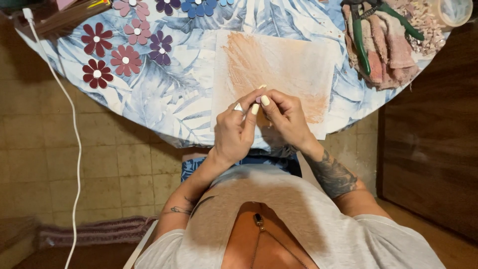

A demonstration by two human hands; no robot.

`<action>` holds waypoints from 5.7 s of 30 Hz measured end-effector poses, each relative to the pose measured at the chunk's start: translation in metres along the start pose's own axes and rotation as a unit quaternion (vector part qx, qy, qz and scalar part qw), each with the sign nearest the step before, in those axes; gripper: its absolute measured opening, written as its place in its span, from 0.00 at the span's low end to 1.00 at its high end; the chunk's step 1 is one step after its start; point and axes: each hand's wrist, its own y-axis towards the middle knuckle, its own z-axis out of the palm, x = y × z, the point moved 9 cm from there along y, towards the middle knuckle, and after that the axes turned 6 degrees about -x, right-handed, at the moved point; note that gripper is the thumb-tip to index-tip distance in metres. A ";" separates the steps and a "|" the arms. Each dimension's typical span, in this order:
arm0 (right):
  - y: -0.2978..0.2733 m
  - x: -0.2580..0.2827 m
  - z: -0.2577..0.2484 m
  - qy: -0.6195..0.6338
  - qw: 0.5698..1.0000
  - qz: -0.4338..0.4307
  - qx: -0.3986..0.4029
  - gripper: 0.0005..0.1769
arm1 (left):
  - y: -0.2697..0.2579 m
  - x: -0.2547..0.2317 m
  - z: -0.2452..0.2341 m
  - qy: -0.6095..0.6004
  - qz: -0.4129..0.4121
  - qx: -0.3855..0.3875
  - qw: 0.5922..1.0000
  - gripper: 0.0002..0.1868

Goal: The person is sanding small, flower-shaped mosaic pieces one by one using a small piece of sandpaper on a table.

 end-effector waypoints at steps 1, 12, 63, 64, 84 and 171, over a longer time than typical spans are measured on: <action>0.003 0.002 -0.001 -0.001 1.000 -0.002 0.004 0.11 | -0.001 -0.001 -0.001 0.000 0.001 -0.004 1.000 0.15; 0.067 0.035 0.052 -0.140 0.976 -0.088 0.139 0.03 | -0.007 0.017 -0.050 0.106 0.070 -0.110 0.986 0.15; 0.211 -0.038 0.182 -0.354 0.855 -0.320 0.204 0.05 | 0.107 0.118 -0.175 0.540 -0.056 -0.152 0.826 0.09; 0.212 -0.035 0.181 -0.354 0.855 -0.320 0.204 0.05 | 0.108 0.118 -0.175 0.540 -0.056 -0.152 0.826 0.09; 0.204 -0.022 0.168 -0.354 0.856 -0.287 0.244 0.06 | 0.120 0.126 -0.179 0.573 -0.014 -0.193 0.796 0.11; 0.090 -0.028 0.044 -0.544 0.683 -0.488 0.019 0.08 | -0.028 0.024 0.046 0.393 0.149 0.258 0.870 0.32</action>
